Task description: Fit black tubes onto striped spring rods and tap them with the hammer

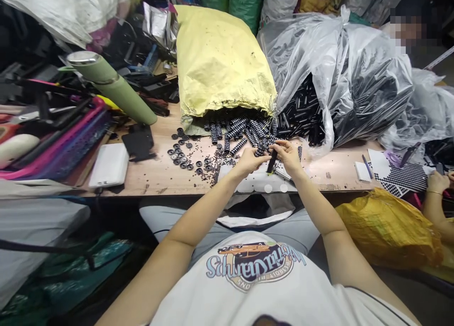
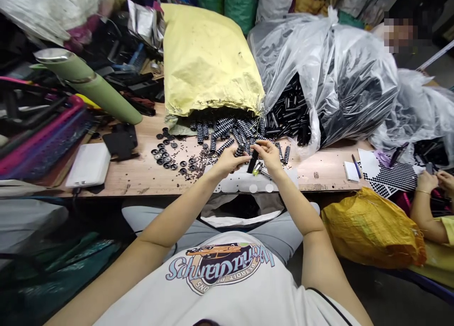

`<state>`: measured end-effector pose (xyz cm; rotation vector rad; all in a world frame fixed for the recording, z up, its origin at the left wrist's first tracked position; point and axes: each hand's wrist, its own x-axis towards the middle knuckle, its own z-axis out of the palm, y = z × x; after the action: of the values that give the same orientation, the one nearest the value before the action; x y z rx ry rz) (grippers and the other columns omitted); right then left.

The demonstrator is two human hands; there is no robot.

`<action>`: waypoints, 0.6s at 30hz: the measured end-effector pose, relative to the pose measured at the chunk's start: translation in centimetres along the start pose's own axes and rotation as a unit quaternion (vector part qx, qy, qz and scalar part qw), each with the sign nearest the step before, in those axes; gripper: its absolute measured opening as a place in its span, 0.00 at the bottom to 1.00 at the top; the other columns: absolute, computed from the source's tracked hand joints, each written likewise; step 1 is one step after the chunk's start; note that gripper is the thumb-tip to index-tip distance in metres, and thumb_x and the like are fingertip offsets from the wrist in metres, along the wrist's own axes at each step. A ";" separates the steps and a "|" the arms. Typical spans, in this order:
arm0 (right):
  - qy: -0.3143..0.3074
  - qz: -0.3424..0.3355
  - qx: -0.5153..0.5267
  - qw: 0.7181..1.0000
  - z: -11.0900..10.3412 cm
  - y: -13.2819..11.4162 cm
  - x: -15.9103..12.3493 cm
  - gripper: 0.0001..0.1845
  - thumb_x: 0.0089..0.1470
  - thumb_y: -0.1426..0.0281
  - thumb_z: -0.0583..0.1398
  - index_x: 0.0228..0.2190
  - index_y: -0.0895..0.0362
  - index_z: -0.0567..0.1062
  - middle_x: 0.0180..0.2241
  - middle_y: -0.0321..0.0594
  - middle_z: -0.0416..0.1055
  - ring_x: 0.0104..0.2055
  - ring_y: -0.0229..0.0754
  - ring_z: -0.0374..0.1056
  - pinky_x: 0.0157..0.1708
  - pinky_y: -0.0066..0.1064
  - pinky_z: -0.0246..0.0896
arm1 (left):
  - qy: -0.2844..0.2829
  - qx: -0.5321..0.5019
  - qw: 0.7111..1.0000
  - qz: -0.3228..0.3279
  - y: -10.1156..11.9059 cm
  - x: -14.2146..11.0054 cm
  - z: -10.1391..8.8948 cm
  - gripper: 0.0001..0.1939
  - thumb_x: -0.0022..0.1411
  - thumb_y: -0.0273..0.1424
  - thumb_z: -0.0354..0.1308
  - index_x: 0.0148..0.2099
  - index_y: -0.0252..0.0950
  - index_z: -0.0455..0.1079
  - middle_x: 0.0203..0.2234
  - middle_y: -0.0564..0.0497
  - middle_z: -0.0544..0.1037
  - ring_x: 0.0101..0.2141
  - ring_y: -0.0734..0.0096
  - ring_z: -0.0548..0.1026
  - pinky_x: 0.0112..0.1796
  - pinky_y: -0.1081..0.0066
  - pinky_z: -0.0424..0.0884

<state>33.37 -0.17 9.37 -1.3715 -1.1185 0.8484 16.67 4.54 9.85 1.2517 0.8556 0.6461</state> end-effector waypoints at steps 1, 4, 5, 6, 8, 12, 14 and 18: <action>-0.019 -0.023 -0.038 0.999 0.5 -0.2 -0.5 0.30 0.47 0.51 0.64 0.48 0.54 0.70 0.45 0.45 0.73 0.47 0.46 0.72 0.48 0.42 0.70 | -0.011 -0.036 0.999 -0.026 0.0 -0.2 0.1 0.15 0.46 0.37 0.68 0.31 0.33 0.69 0.15 0.57 0.67 0.16 0.80 0.61 0.18 0.77 0.57; -0.089 -0.101 -0.164 0.977 1.1 0.1 -1.3 0.42 0.40 0.54 0.70 0.56 0.51 0.66 0.62 0.47 0.58 0.58 0.51 0.63 0.53 0.45 0.66 | 0.000 -0.097 0.994 -0.043 -1.0 -0.4 -0.2 0.14 0.45 0.36 0.67 0.29 0.34 0.66 0.15 0.58 0.65 0.13 0.83 0.57 0.15 0.78 0.49; -0.105 -0.111 -0.192 0.969 1.2 0.7 -1.4 0.41 0.41 0.56 0.70 0.56 0.51 0.66 0.62 0.47 0.56 0.59 0.51 0.62 0.53 0.44 0.67 | 0.011 -0.096 0.995 -0.038 -1.7 -0.3 -0.4 0.13 0.46 0.35 0.66 0.29 0.34 0.67 0.15 0.58 0.66 0.14 0.82 0.57 0.15 0.78 0.50; -0.107 -0.114 -0.214 0.964 1.3 1.5 -1.4 0.36 0.44 0.58 0.68 0.55 0.52 0.68 0.61 0.47 0.59 0.58 0.50 0.63 0.53 0.44 0.67 | 0.030 -0.083 0.996 -0.033 -2.4 -0.1 -0.5 0.12 0.46 0.35 0.65 0.29 0.34 0.67 0.15 0.58 0.66 0.14 0.82 0.58 0.16 0.78 0.51; -0.088 -0.108 -0.262 0.955 1.6 3.4 -1.6 0.23 0.52 0.64 0.63 0.50 0.54 0.72 0.54 0.48 0.68 0.55 0.49 0.65 0.54 0.44 0.65 | 0.088 -0.039 0.995 -0.021 -4.0 0.2 -0.9 0.10 0.47 0.34 0.64 0.28 0.33 0.68 0.15 0.58 0.66 0.15 0.82 0.58 0.17 0.77 0.53; -0.060 -0.109 -0.365 0.922 2.1 6.7 -2.7 0.15 0.55 0.71 0.58 0.45 0.58 0.75 0.48 0.49 0.72 0.54 0.50 0.65 0.57 0.47 0.59 | 0.172 0.026 0.985 0.000 -7.0 0.3 -2.0 0.09 0.48 0.33 0.63 0.28 0.33 0.68 0.16 0.58 0.67 0.17 0.80 0.60 0.21 0.77 0.57; -0.047 -0.120 -0.402 0.907 2.0 7.2 -2.7 0.16 0.57 0.73 0.55 0.46 0.58 0.74 0.50 0.49 0.71 0.54 0.50 0.63 0.56 0.46 0.59 | 0.185 0.040 0.982 0.005 -7.7 -0.1 -2.6 0.09 0.48 0.33 0.63 0.28 0.33 0.68 0.16 0.58 0.67 0.18 0.79 0.61 0.22 0.77 0.57; -0.063 -0.117 -0.486 0.864 1.7 6.0 -0.1 0.22 0.58 0.80 0.48 0.50 0.58 0.72 0.56 0.49 0.66 0.59 0.50 0.57 0.56 0.46 0.54 | 0.176 0.051 0.983 0.007 -7.8 -0.9 -2.7 0.09 0.50 0.34 0.62 0.29 0.33 0.69 0.17 0.57 0.67 0.20 0.77 0.63 0.25 0.76 0.60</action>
<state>32.63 0.64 3.19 -1.9300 -1.9082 0.1439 13.66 3.58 2.15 1.2536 1.1855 0.8599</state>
